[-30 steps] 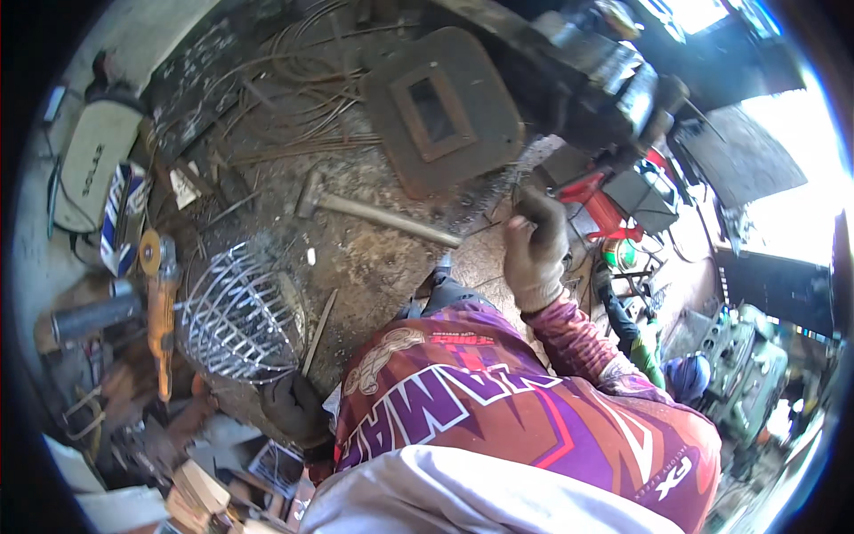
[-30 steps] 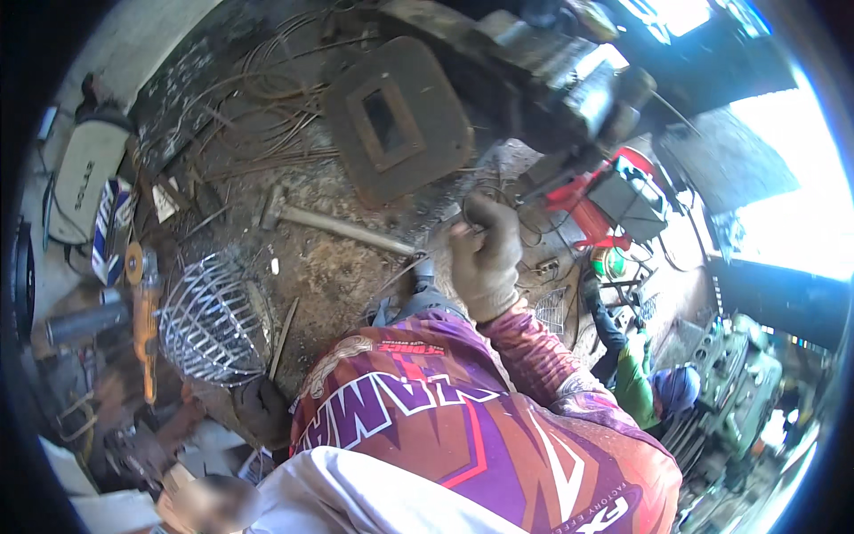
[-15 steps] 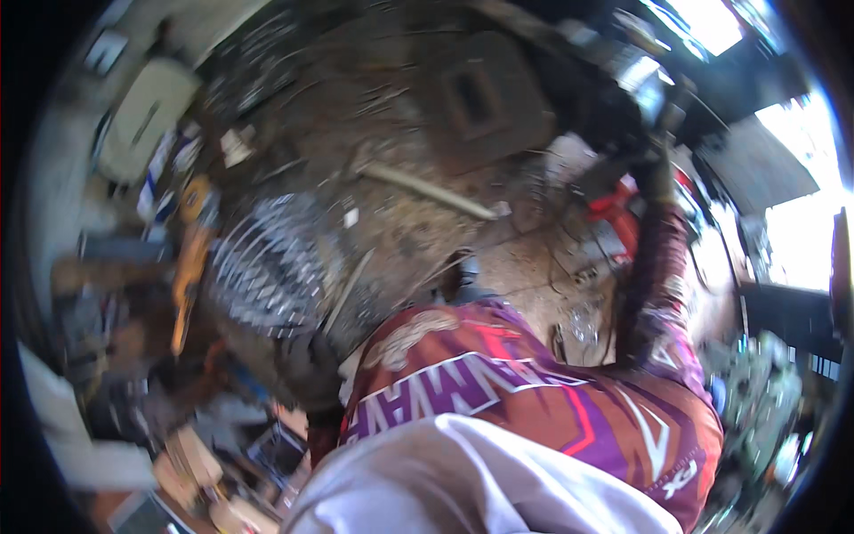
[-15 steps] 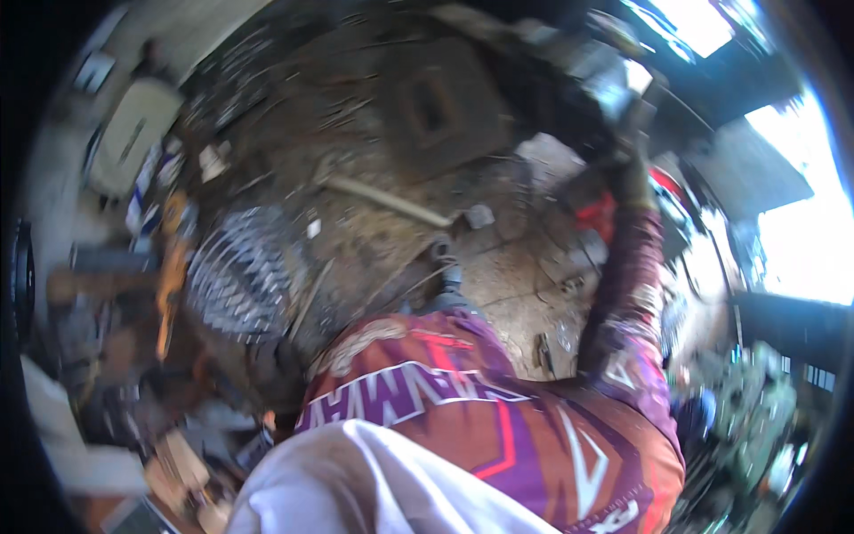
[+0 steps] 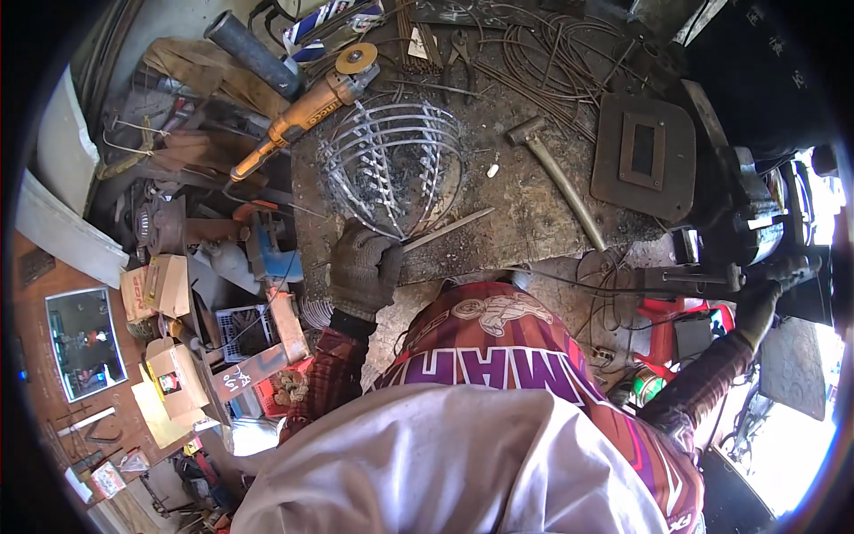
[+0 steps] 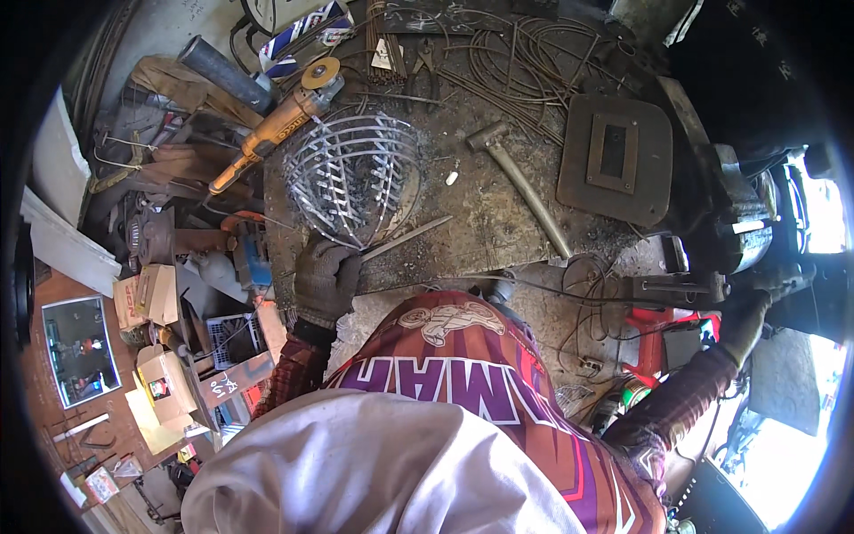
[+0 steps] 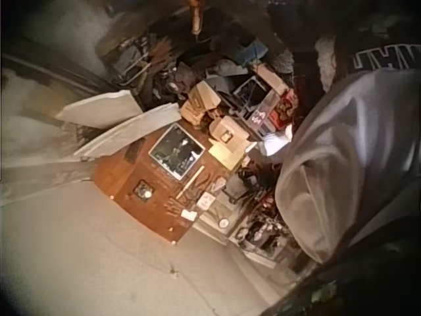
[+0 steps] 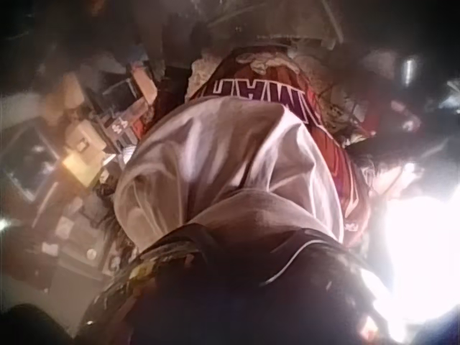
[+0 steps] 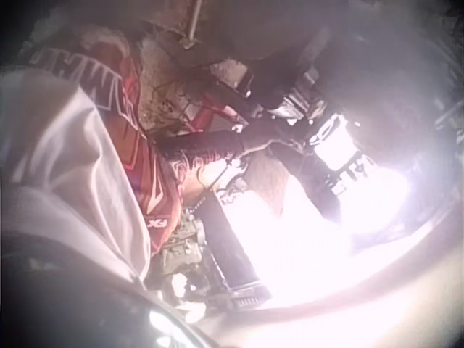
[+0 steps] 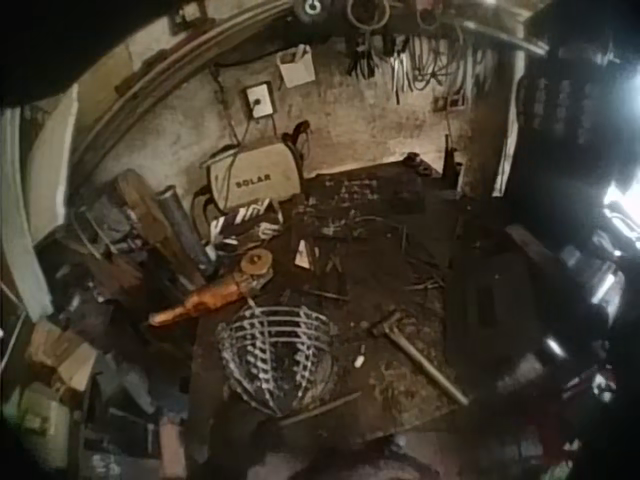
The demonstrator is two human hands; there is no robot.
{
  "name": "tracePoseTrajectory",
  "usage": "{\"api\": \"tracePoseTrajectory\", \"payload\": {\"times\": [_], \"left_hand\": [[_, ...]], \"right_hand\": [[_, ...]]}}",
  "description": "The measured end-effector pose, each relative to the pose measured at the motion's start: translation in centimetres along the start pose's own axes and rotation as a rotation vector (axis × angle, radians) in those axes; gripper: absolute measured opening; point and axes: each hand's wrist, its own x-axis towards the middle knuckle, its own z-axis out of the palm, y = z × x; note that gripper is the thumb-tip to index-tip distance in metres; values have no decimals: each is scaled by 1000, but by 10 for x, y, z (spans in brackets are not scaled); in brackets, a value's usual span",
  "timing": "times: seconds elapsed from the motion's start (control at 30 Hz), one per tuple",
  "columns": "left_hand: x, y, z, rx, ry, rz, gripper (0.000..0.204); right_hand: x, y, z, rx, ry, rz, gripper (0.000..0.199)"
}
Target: The person shapes a metal rod with a hammer on a workbench. The person then uses a welding torch to attach the rod to a metal cage structure, performing several spot welds while holding the rod in place by hand.
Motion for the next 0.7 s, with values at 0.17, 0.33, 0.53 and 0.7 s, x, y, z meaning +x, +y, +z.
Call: {"api": "tracePoseTrajectory", "payload": {"times": [0.17, 0.33, 0.53, 0.7], "left_hand": [[5, 2, 3, 23, 17, 1, 10], [1, 1, 1, 46, -15, -27, 10], [2, -2, 4, 41, 28, 23, 10], [2, -1, 3, 41, 66, 27, 10]], "right_hand": [[0, -13, -79, -442, -74, -234, 21], [-26, -38, -76, 400, 127, 160, 24], [-27, -215, -21, 968, -50, 655, 28], [-36, -336, 14, 768, -364, 552, 28]]}}
